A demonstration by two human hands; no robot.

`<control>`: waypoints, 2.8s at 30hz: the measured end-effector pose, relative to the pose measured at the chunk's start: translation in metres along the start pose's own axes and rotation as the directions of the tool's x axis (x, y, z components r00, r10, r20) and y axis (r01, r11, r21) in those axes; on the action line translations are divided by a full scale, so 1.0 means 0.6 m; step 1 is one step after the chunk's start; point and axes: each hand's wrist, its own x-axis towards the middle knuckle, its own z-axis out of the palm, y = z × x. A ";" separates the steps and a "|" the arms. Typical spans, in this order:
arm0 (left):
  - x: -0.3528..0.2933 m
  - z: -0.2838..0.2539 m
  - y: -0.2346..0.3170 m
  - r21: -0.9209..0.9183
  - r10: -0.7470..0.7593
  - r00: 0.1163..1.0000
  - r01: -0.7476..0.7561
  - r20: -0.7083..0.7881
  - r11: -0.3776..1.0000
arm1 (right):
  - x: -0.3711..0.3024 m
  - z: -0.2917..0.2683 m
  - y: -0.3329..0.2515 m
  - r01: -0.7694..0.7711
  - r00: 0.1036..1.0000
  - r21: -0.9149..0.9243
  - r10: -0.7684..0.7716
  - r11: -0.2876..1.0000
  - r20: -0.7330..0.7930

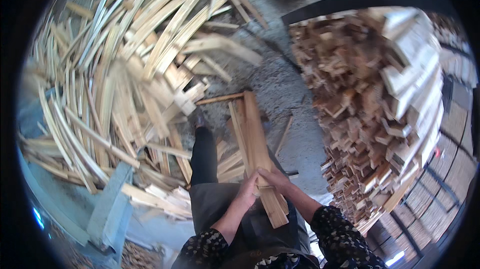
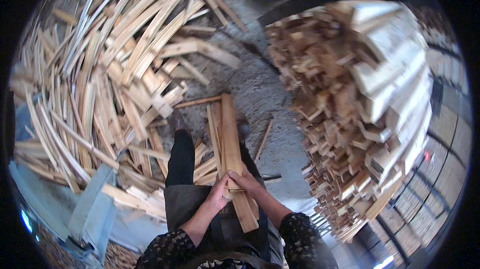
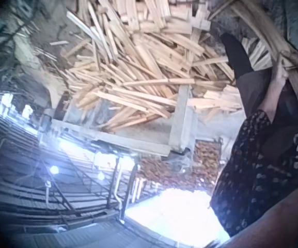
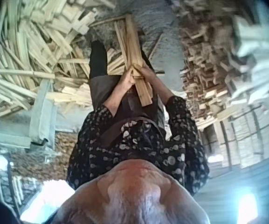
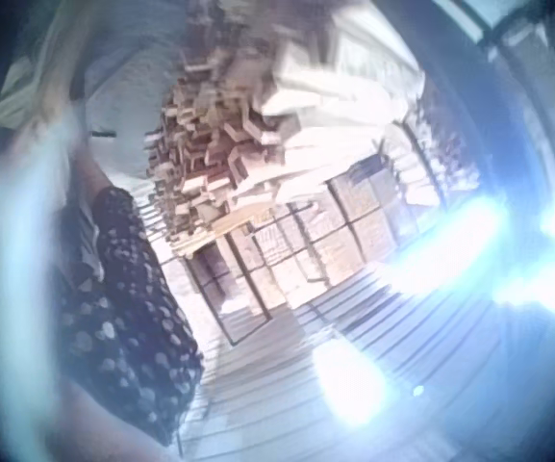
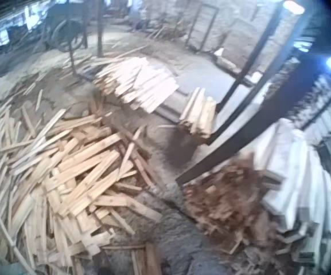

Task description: The person picks up wooden planks from a large pile on the floor and stacks them onto a metal rack. The person repeatedly gathers the planks by hand and places them in an organized manner on the rack.

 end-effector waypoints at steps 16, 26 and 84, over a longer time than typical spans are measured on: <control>-0.340 0.272 -0.129 0.577 0.407 0.826 -0.564 0.390 0.591 | -0.492 -0.098 -0.135 0.903 0.242 -0.428 -0.873 0.043 0.424; -0.320 0.428 -0.385 0.610 -0.217 0.577 -0.779 0.788 0.143 | -0.703 -0.276 0.088 0.915 -0.168 -0.403 -0.942 -0.038 -0.292; -0.133 0.665 -0.329 -0.156 -0.440 0.243 -0.703 0.864 -0.694 | -0.706 -1.075 0.050 0.214 -0.214 -0.671 -0.636 0.710 -0.741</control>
